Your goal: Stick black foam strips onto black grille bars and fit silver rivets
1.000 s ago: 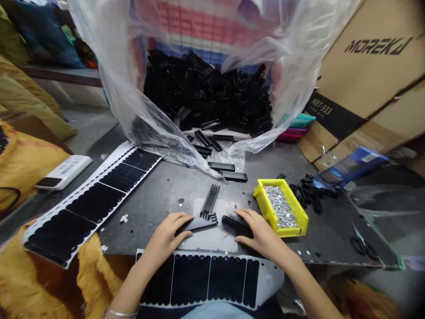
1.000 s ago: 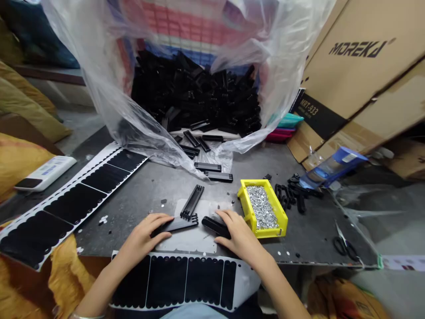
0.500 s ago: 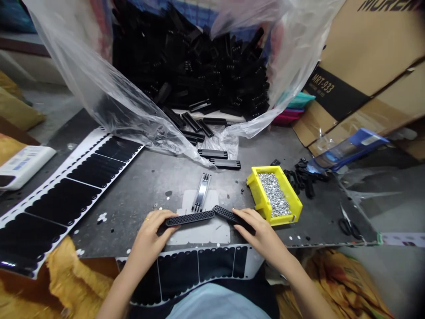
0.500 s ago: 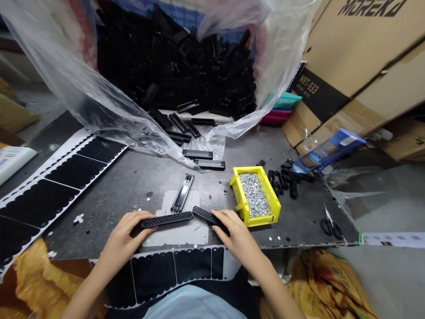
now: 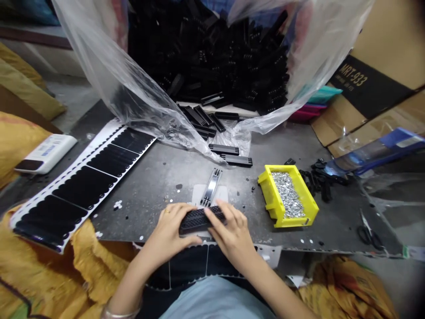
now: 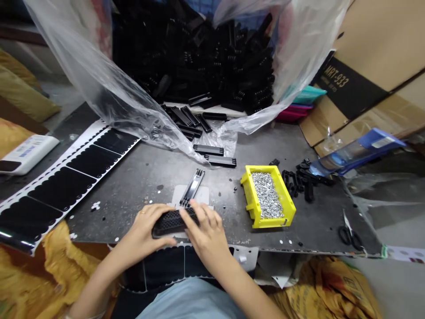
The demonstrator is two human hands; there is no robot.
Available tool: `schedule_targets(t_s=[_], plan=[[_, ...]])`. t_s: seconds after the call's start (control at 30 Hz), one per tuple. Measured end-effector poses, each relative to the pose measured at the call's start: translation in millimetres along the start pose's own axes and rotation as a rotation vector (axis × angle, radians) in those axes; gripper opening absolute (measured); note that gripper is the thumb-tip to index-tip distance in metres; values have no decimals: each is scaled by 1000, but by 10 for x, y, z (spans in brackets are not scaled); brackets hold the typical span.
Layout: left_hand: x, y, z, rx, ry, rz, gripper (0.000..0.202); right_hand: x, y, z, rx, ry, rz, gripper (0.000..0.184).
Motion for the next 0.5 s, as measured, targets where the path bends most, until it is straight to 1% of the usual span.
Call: schedule_targets(t_s=[0.07, 0.1, 0.13, 0.2, 0.23, 0.27, 0.3, 0.33, 0.37, 0.4, 0.43, 0.47, 0.5], plan=[[11, 121, 103, 12, 15, 31, 38, 4, -27, 90, -69, 123, -21, 72], [26, 194, 163, 43, 26, 45, 33, 8, -84, 149, -147, 191, -39, 73], [47, 266, 227, 90, 30, 62, 34, 10, -162, 202, -255, 257, -65, 69], [87, 377, 342, 206, 8, 91, 41, -9, -353, 255, -520, 361, -89, 56], [95, 403, 380, 259, -18, 99, 47, -37, -453, 250, -629, 394, -74, 51], [87, 404, 397, 302, -45, 100, 53, -82, -548, 225, -690, 407, -32, 47], [57, 383, 391, 331, -72, 103, 56, -142, -628, 185, -695, 390, 20, 46], [3, 343, 361, 343, -99, 120, 56, -216, -683, 132, -643, 342, 51, 46], [-74, 295, 313, 342, -125, 156, 50, -297, -704, 73, -554, 268, 39, 47], [-172, 249, 256, 329, -154, 213, 40, -376, -686, 12, -445, 183, -22, 49], [-282, 214, 199, 307, -188, 285, 33, -444, -630, -42, -337, 94, -119, 50], [-398, 200, 151, 280, -218, 336, 30, -494, -545, -85, -237, 13, -230, 50], [-513, 210, 118, 241, -230, 346, 31, -520, -446, -111, -156, -51, -323, 50]])
Point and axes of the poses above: each hand's wrist, its own x-axis away from the middle knuckle, its own y-axis out of the palm, z = x × y, the point moved 1 cm from there along -x, towards the middle knuckle, and after that the axes turned 9 degrees about z, right-handed, at the moved point
